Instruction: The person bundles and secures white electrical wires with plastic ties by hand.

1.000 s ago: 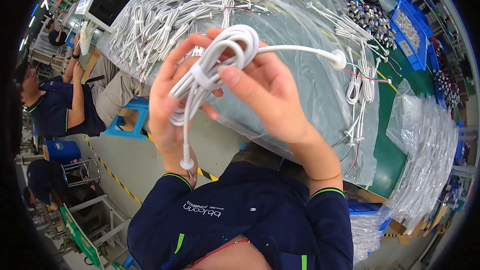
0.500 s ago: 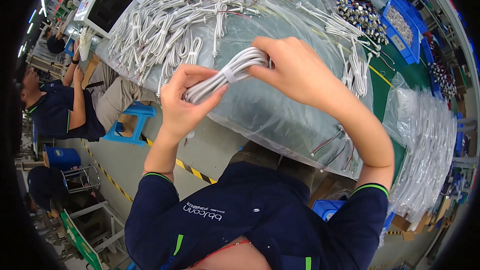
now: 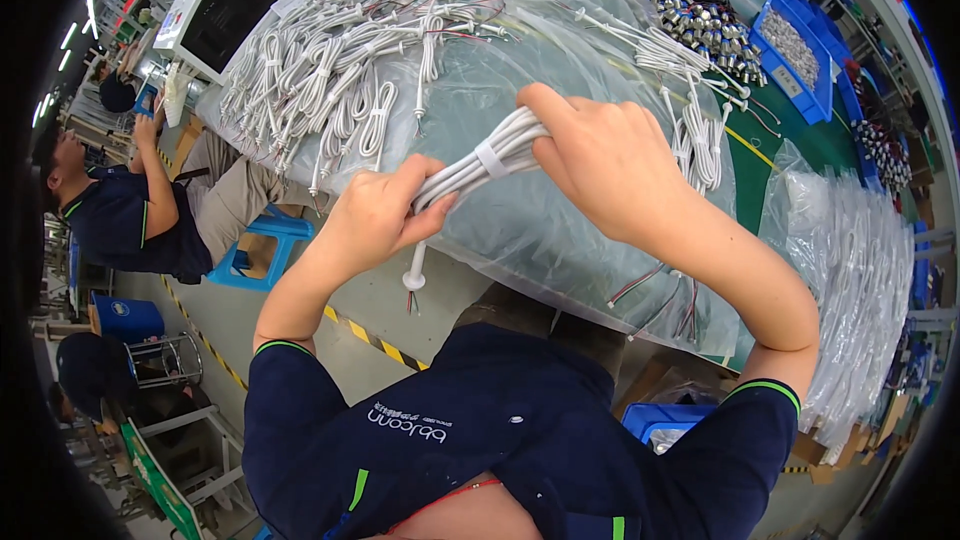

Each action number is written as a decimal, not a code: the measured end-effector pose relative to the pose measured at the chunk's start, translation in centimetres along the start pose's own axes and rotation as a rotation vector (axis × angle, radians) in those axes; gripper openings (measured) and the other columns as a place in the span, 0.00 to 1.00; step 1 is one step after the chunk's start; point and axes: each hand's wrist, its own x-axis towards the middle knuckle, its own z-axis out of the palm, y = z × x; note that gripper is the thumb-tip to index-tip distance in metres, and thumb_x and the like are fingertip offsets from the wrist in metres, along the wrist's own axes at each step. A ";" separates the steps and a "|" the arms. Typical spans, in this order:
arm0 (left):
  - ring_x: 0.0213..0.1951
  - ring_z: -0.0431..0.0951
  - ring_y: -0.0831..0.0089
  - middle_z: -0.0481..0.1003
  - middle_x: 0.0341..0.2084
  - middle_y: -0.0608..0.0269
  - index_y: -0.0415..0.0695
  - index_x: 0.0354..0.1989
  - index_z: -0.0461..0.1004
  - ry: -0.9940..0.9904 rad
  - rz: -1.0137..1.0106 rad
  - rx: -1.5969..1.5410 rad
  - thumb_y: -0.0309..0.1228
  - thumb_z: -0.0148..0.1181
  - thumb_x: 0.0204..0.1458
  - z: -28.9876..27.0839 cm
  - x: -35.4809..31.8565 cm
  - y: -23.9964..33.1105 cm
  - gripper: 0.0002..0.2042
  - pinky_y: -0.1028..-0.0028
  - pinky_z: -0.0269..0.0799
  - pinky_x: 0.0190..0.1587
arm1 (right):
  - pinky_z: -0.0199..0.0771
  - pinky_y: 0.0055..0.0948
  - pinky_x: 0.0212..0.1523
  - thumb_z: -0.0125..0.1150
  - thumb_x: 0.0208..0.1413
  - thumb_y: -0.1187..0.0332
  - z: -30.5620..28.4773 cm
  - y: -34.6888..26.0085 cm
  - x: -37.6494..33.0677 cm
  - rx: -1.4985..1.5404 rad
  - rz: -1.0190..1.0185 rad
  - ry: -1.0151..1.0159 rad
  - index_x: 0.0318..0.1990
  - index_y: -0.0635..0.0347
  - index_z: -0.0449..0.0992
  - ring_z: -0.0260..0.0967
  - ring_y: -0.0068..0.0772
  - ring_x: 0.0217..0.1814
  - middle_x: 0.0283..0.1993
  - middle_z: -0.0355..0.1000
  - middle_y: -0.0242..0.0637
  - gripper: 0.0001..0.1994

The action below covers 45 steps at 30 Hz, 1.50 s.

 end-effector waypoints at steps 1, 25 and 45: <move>0.13 0.72 0.64 0.69 0.12 0.60 0.40 0.34 0.67 -0.082 -0.034 -0.028 0.30 0.59 0.46 -0.2 -0.1 0.3 0.10 0.72 0.65 0.17 | 0.67 0.39 0.23 0.49 0.50 0.71 0.0 0.0 -0.3 0.072 -0.041 0.025 0.41 0.62 0.66 0.69 0.45 0.22 0.23 0.70 0.45 0.11; 0.26 0.71 0.76 0.75 0.30 0.61 0.36 0.28 0.72 -0.255 -0.597 -0.783 0.30 0.66 0.41 1.8 1.7 4.1 0.11 0.78 0.66 0.29 | 0.67 0.37 0.21 0.56 0.44 0.70 0.7 2.0 -4.3 -0.077 0.056 0.271 0.34 0.62 0.71 0.68 0.44 0.19 0.18 0.69 0.43 0.09; 0.23 0.70 0.71 0.71 0.28 0.59 0.35 0.28 0.74 -0.082 -0.187 -0.575 0.27 0.60 0.45 1.7 1.0 6.3 0.07 0.75 0.64 0.26 | 0.68 0.30 0.25 0.55 0.43 0.76 -2.8 -0.3 -6.6 -0.059 0.130 0.197 0.36 0.59 0.72 0.71 0.39 0.24 0.25 0.71 0.40 0.10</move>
